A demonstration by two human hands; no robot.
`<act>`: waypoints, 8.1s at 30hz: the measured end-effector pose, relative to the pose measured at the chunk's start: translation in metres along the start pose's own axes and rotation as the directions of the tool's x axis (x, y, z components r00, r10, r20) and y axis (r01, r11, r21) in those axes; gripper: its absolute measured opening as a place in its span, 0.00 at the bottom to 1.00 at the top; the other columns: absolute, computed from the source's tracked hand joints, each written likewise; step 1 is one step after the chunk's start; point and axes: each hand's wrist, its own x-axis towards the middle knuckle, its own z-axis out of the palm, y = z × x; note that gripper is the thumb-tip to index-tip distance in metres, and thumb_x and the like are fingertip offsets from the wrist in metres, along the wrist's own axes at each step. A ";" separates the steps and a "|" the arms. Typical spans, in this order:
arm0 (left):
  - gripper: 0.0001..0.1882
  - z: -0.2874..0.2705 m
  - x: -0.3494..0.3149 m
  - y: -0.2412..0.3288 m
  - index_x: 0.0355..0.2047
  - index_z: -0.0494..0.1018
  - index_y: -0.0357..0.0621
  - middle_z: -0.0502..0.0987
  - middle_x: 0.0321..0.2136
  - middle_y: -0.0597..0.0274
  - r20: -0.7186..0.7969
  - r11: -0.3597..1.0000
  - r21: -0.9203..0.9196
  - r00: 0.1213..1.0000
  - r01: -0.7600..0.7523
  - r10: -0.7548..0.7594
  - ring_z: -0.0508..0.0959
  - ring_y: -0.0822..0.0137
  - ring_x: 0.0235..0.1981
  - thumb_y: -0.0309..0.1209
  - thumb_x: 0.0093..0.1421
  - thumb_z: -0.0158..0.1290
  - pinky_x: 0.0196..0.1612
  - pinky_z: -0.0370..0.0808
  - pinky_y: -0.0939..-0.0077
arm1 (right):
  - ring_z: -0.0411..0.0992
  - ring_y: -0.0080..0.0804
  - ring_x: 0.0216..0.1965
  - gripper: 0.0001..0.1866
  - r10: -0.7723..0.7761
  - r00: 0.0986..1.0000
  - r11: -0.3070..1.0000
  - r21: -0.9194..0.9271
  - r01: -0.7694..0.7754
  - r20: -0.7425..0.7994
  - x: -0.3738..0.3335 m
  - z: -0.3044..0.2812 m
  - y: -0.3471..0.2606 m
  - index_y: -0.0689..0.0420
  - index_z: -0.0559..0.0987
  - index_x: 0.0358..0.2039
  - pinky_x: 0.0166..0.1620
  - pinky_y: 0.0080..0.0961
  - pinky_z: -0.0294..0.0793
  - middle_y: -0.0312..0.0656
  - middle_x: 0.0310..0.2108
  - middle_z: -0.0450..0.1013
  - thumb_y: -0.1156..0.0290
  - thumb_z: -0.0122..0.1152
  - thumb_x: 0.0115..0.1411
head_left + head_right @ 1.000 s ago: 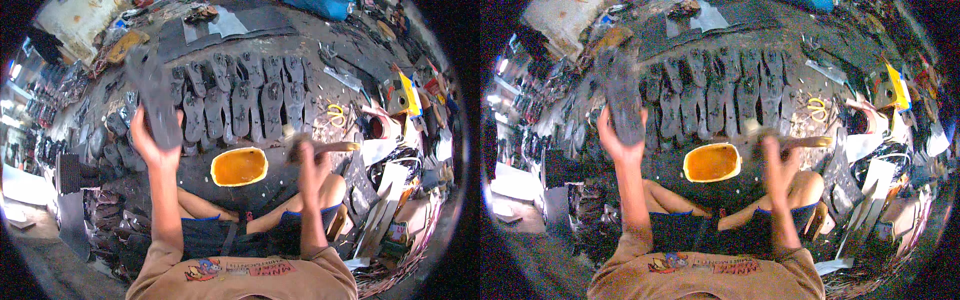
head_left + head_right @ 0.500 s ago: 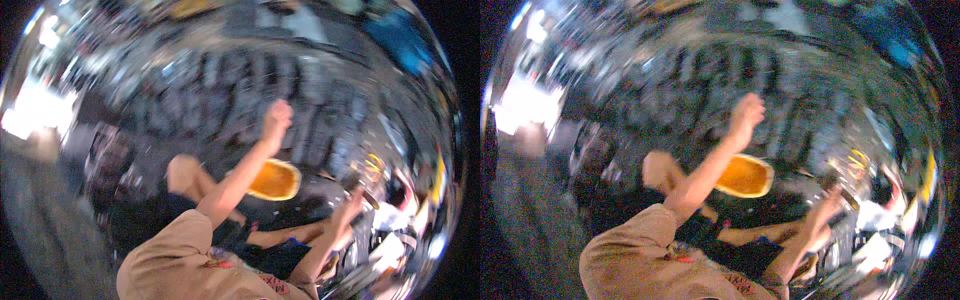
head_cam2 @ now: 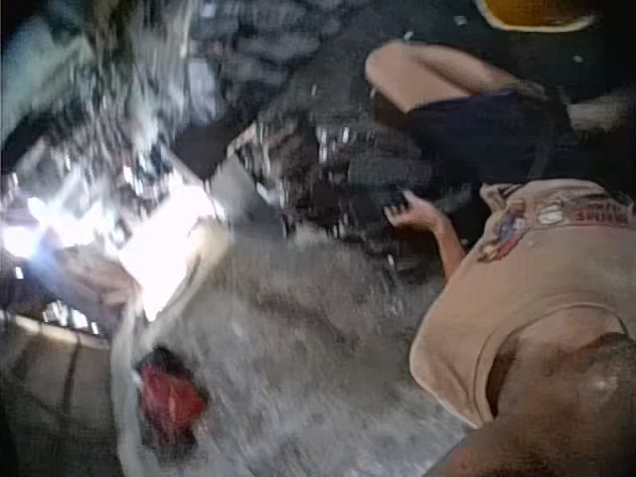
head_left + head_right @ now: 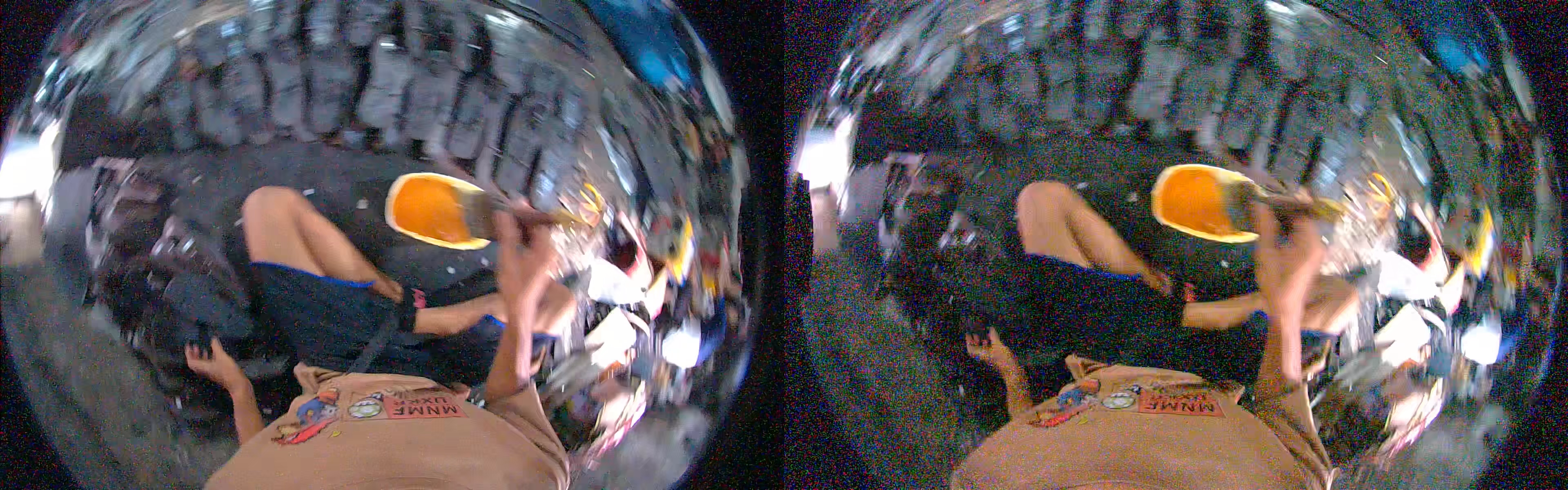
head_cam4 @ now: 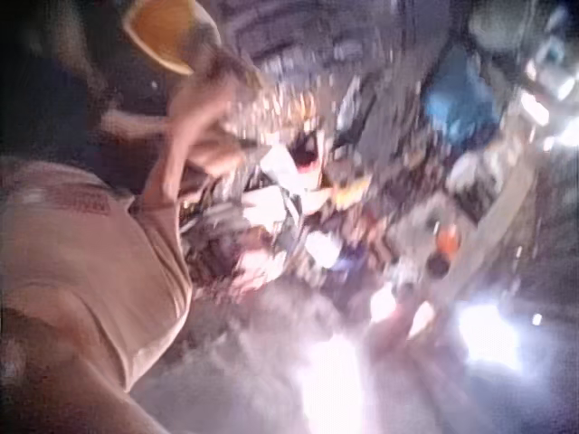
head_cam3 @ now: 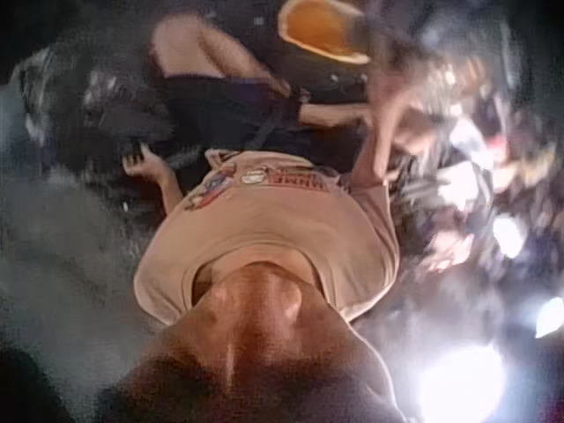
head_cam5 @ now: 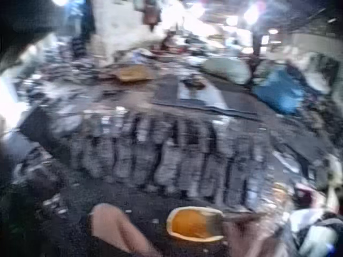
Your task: The person sits on the floor and repeatedly applies a yellow adhesive from a small container onto dark shoe parts using a brush. They handle each part one at a time, coat it, and place it back among many similar parts on the floor.
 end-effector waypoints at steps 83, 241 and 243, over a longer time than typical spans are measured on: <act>0.30 0.153 -0.152 0.338 0.66 0.64 0.45 0.74 0.60 0.52 0.790 0.313 -0.402 0.154 0.860 0.594 0.78 0.58 0.55 0.29 0.65 0.58 0.57 0.77 0.60 | 0.77 0.23 0.31 0.13 0.283 0.944 0.754 0.648 -0.108 -0.171 -0.027 -0.012 -0.062 0.62 0.81 0.36 0.36 0.24 0.77 0.38 0.30 0.81 0.69 0.76 0.56; 0.32 0.031 -0.014 0.224 0.60 0.70 0.39 0.75 0.54 0.49 0.343 0.668 -0.008 0.625 -0.745 0.701 0.76 0.52 0.52 0.21 0.52 0.60 0.58 0.72 0.63 | 0.79 0.34 0.33 0.13 0.227 0.962 0.970 0.126 -0.209 -0.150 -0.011 -0.011 0.049 0.64 0.81 0.43 0.42 0.36 0.77 0.49 0.33 0.82 0.66 0.66 0.65; 0.40 0.050 -0.042 0.209 0.64 0.64 0.44 0.70 0.57 0.48 0.522 0.638 -0.033 0.531 -0.769 0.668 0.69 0.46 0.59 0.16 0.48 0.58 0.64 0.62 0.51 | 0.80 0.38 0.33 0.13 0.221 0.965 0.973 0.096 -0.209 -0.138 -0.015 -0.013 0.052 0.64 0.80 0.41 0.41 0.36 0.77 0.50 0.32 0.81 0.66 0.66 0.65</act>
